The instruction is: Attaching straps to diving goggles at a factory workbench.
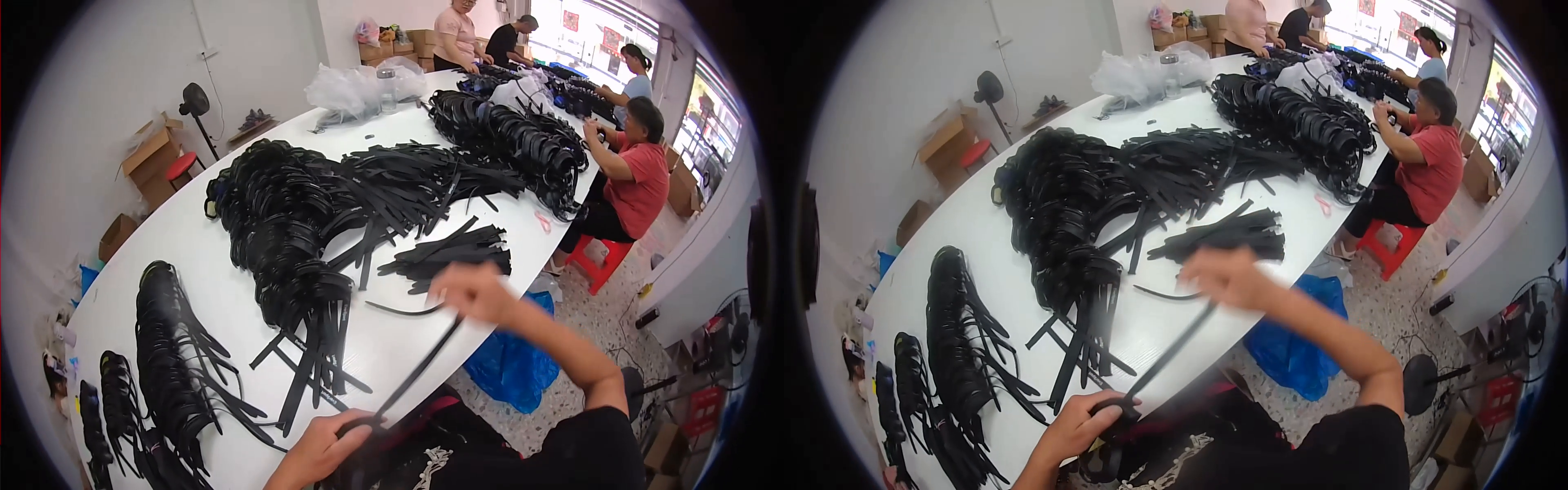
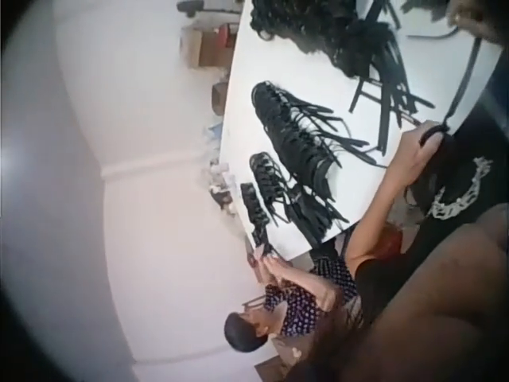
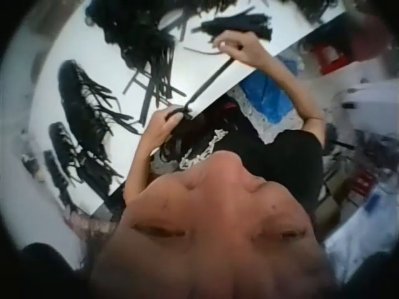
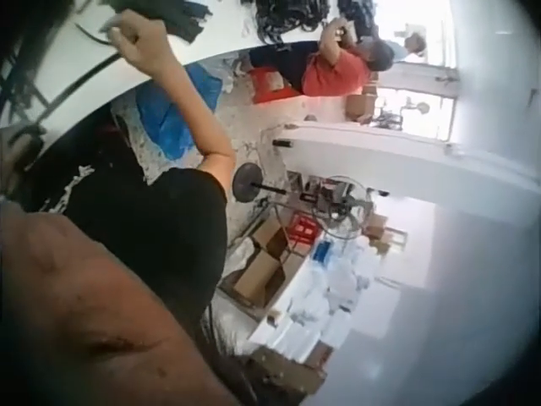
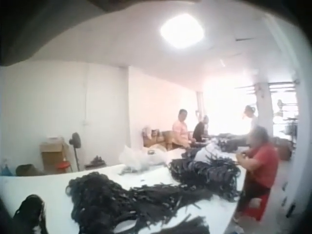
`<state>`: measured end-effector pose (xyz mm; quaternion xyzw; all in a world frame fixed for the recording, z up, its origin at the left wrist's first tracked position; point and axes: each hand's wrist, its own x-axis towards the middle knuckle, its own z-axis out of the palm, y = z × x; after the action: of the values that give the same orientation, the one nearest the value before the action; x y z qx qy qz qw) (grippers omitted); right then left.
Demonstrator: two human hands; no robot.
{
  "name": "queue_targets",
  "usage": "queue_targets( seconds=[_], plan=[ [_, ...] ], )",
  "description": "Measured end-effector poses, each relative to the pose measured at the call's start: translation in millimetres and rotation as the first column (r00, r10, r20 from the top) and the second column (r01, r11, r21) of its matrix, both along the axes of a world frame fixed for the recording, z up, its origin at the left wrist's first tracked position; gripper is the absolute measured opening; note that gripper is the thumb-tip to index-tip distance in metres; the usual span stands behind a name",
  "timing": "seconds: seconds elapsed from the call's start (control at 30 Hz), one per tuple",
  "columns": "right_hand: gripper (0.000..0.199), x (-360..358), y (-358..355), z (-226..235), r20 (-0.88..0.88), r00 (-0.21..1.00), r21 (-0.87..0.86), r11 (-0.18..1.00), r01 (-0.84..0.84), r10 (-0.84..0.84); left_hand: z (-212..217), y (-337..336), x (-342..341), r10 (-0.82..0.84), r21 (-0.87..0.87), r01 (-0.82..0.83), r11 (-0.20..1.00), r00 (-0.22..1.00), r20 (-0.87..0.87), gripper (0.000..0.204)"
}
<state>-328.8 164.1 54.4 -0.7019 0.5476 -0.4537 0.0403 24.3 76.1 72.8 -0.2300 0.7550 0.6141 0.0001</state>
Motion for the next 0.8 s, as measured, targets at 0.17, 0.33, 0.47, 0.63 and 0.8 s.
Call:
queue_targets(
  seconds=[0.17, 0.33, 0.47, 0.63, 0.8],
  plan=[
    [0.012, 73, 104, -87, 0.178, 0.976, 0.182, 0.971, -0.155, 0.123, -15, -20, 24, 0.014, -0.147, -0.006, 0.989, 0.999, 0.051, 0.03],
    [0.025, 69, 164, -228, 0.369, 0.762, 0.706, 0.694, 0.142, -0.531, 28, -32, 41, 0.089, -0.467, -0.041, 0.883, 0.993, 0.083, 0.03],
    [0.033, 21, 115, -414, 0.264, 0.706, 0.792, 0.566, 0.231, -0.657, 53, -87, 57, 0.26, -0.711, -0.174, 0.681, 0.966, 0.012, 0.034],
    [0.035, 7, 62, -539, 0.52, 0.741, 0.51, 0.85, 0.13, -0.425, 69, -220, 28, 0.299, -0.763, -0.225, 0.605, 0.953, -0.044, 0.022],
    [0.034, 15, -15, -552, 0.49, 0.815, 0.469, 0.882, 0.052, -0.309, 61, -330, 47, 0.343, -0.892, -0.174, 0.418, 0.939, -0.023, 0.031]
  ],
)
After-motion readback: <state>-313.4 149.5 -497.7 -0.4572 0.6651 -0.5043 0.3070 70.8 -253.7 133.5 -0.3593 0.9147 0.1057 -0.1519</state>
